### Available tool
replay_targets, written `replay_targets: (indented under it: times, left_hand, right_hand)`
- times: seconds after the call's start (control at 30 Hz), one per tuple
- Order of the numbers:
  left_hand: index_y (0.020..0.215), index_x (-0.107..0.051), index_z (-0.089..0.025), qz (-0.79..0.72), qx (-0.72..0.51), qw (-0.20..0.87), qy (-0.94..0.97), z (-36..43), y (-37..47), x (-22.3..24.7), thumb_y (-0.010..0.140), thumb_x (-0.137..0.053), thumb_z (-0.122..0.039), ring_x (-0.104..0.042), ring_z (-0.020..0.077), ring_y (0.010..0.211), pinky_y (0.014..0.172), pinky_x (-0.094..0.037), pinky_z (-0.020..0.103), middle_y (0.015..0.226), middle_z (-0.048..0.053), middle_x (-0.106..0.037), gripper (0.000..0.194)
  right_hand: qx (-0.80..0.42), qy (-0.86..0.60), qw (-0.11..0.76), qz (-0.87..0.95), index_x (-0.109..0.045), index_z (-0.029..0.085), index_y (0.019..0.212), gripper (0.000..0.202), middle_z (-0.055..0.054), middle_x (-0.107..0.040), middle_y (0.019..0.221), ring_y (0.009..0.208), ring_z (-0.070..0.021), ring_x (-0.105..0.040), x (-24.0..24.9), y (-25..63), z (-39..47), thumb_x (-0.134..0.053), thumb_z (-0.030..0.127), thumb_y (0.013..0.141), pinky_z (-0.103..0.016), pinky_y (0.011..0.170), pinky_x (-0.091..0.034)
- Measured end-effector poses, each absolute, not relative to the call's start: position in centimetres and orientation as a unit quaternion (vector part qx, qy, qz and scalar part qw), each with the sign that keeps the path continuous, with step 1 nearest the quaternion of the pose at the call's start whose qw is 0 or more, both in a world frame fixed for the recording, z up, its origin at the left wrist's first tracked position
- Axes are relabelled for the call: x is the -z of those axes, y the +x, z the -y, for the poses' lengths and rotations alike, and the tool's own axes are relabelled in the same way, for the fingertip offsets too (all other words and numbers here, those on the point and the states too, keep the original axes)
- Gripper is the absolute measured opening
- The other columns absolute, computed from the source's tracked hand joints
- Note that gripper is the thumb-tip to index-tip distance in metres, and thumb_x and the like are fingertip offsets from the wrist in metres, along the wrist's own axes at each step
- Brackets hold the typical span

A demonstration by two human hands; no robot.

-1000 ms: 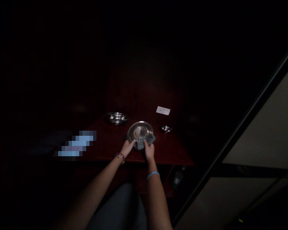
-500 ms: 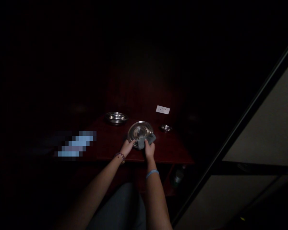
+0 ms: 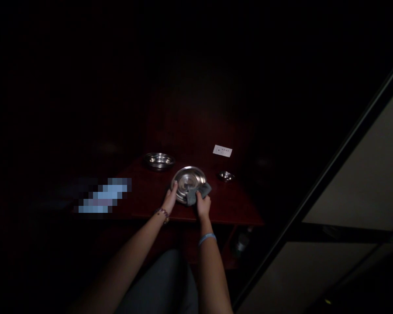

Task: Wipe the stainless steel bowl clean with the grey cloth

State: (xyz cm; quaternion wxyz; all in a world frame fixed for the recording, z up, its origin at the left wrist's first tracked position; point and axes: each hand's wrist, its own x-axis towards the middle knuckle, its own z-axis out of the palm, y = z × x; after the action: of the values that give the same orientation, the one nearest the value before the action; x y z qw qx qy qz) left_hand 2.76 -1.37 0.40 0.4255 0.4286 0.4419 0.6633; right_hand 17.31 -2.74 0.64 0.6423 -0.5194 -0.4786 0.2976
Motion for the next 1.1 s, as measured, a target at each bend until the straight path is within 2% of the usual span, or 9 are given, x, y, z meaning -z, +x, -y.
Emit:
replay_targets:
  times: [0.1, 0.2, 0.3, 0.4, 0.5, 0.63, 0.73, 0.87, 1.1]
  left_hand:
    - [0.125, -0.055, -0.013, -0.444, -0.651, 0.458, 0.410, 2.0, 2.8, -1.2, 0.085, -0.048, -0.063, -0.054, 0.0243, 0.125, 0.103, -0.042, 0.033, 0.135, 0.017, -0.057, 0.065]
    - [0.127, -0.052, -0.016, -0.382, -0.654, 0.459, 0.464, 2.8, 3.0, -1.9, 0.083, -0.058, -0.052, -0.054, 0.0215, 0.125, 0.105, -0.040, 0.031, 0.135, 0.014, -0.057, 0.058]
    - [0.132, -0.046, -0.015, -0.363, -0.644, 0.441, 0.508, 3.4, 3.4, -2.1, 0.075, -0.071, -0.041, -0.056, 0.0208, 0.122, 0.106, -0.039, 0.033, 0.135, 0.015, -0.057, 0.067]
    - [0.126, -0.052, -0.014, -0.367, -0.628, 0.404, 0.555, 3.5, 3.8, -1.7, 0.070, -0.075, -0.034, -0.053, 0.0221, 0.125, 0.109, -0.036, 0.034, 0.132, 0.015, -0.059, 0.064]
    - [0.116, -0.061, -0.015, -0.364, -0.628, 0.389, 0.568, 3.0, 3.9, -1.4, 0.077, -0.066, -0.037, -0.052, 0.0224, 0.126, 0.110, -0.034, 0.033, 0.129, 0.013, -0.062, 0.045]
    - [0.108, -0.065, -0.014, -0.365, -0.636, 0.406, 0.545, 2.2, 3.6, -1.3, 0.085, -0.055, -0.043, -0.060, 0.0246, 0.117, 0.104, -0.041, 0.034, 0.115, 0.013, -0.070, 0.038]
    - [0.102, -0.067, -0.013, -0.386, -0.647, 0.409, 0.514, 1.9, 3.3, -1.4, 0.087, -0.050, -0.046, -0.064, 0.0256, 0.108, 0.098, -0.045, 0.035, 0.105, 0.013, -0.072, 0.039]
    - [0.108, -0.066, -0.015, -0.381, -0.687, 0.381, 0.487, 2.2, 3.1, -1.6, 0.089, -0.046, -0.050, -0.062, 0.0231, 0.112, 0.099, -0.045, 0.032, 0.116, 0.012, -0.069, 0.044]
    - [0.104, -0.068, -0.011, -0.394, -0.700, 0.407, 0.435, 3.5, 2.6, -2.3, 0.079, -0.054, -0.064, -0.068, 0.0243, 0.093, 0.080, -0.053, 0.032, 0.098, 0.011, -0.074, 0.061]
  right_hand:
    - [-0.294, -0.525, 0.638, 0.480, -0.074, 0.010, 0.092, 0.043, -0.012, -0.075, 0.093, 0.090, -0.0258, -0.069, -0.4, 17.4, 2.6, -0.066, 0.046, 0.070, -0.029, 0.075, -0.052]
    - [-0.307, -0.517, 0.650, 0.464, -0.072, 0.008, 0.097, 0.048, -0.012, -0.075, 0.093, 0.088, -0.0256, -0.069, -0.1, 17.5, 2.3, -0.065, 0.048, 0.071, -0.030, 0.073, -0.052]
    - [-0.317, -0.494, 0.671, 0.452, -0.070, 0.008, 0.105, 0.054, -0.013, -0.074, 0.100, 0.092, -0.0256, -0.069, 0.1, 17.7, 2.0, -0.063, 0.050, 0.074, -0.030, 0.075, -0.053]
    - [-0.314, -0.487, 0.679, 0.451, -0.069, 0.008, 0.108, 0.056, -0.014, -0.073, 0.104, 0.097, -0.0262, -0.068, 0.1, 17.7, 2.0, -0.063, 0.052, 0.074, -0.031, 0.077, -0.053]
    - [-0.310, -0.486, 0.675, 0.461, -0.069, 0.008, 0.107, 0.055, -0.014, -0.073, 0.103, 0.098, -0.0261, -0.068, 0.0, 17.6, 2.1, -0.066, 0.051, 0.073, -0.031, 0.080, -0.053]
    - [-0.309, -0.483, 0.663, 0.481, -0.071, 0.009, 0.104, 0.050, -0.012, -0.074, 0.099, 0.095, -0.0257, -0.069, -0.3, 17.5, 2.3, -0.069, 0.047, 0.071, -0.032, 0.082, -0.052]
    - [-0.313, -0.484, 0.654, 0.489, -0.071, 0.009, 0.103, 0.048, -0.012, -0.074, 0.098, 0.094, -0.0256, -0.069, -0.4, 17.4, 2.4, -0.070, 0.045, 0.070, -0.033, 0.083, -0.052]
    - [-0.311, -0.488, 0.649, 0.494, -0.072, 0.008, 0.098, 0.046, -0.012, -0.075, 0.097, 0.092, -0.0258, -0.069, -0.4, 17.3, 2.6, -0.069, 0.045, 0.071, -0.033, 0.082, -0.052]
    - [-0.329, -0.471, 0.651, 0.495, -0.071, 0.009, 0.102, 0.047, -0.013, -0.073, 0.104, 0.096, -0.0258, -0.068, -0.6, 17.3, 2.8, -0.068, 0.046, 0.072, -0.031, 0.083, -0.052]
